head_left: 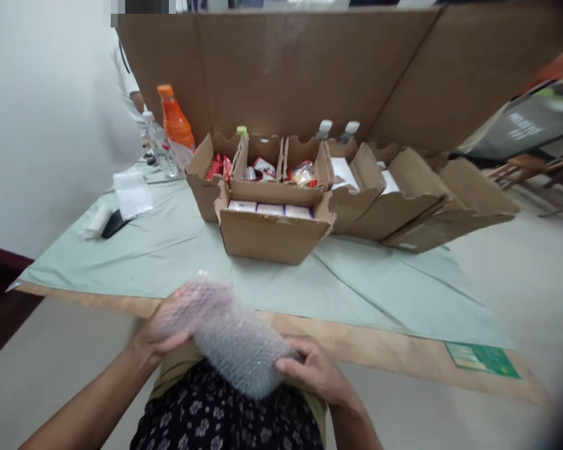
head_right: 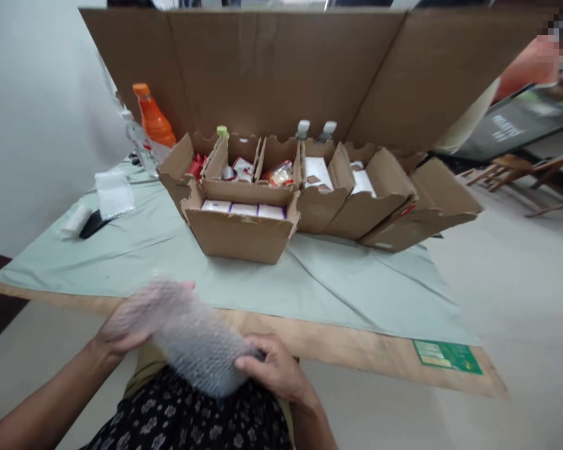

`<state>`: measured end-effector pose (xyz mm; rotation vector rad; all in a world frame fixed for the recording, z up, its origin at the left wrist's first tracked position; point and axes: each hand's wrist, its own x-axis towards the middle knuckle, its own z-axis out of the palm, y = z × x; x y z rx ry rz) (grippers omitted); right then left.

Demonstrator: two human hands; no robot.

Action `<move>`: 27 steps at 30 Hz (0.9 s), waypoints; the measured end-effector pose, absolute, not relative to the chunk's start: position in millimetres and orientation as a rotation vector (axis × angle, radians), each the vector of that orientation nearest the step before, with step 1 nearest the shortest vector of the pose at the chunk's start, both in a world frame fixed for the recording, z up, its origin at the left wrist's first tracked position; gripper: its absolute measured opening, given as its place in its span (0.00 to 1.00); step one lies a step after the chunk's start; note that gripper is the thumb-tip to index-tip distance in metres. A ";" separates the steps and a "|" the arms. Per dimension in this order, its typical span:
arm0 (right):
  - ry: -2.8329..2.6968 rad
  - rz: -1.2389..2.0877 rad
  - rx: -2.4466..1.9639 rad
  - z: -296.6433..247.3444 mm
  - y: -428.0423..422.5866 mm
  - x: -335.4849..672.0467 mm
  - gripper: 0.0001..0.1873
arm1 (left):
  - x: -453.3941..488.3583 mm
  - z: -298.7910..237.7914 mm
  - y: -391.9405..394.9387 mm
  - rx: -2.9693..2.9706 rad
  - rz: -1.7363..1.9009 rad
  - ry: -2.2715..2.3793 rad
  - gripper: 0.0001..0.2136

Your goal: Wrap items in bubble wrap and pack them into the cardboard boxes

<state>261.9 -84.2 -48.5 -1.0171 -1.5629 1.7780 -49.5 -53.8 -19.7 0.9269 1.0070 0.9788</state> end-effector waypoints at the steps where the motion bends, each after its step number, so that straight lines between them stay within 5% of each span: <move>1: -1.488 1.749 -1.081 -49.7 -87.5 265.1 0.22 | -51.0 -21.8 -50.4 0.874 0.985 1.033 0.22; 8: -1.609 1.605 -1.249 -17.8 -57.9 288.5 0.16 | -45.9 -24.1 -23.4 0.644 0.870 1.068 0.38; 15: -1.825 1.339 -1.400 -9.3 -28.6 313.4 0.15 | -31.8 -32.7 -18.2 0.963 0.890 1.307 0.25; 21: -1.890 1.104 -1.567 -23.8 18.8 325.6 0.19 | -44.8 -29.3 -1.1 1.046 1.001 1.432 0.23; 27: -1.732 0.520 -1.911 -56.3 29.6 329.3 0.16 | -55.0 -44.8 1.4 1.536 0.949 1.824 0.25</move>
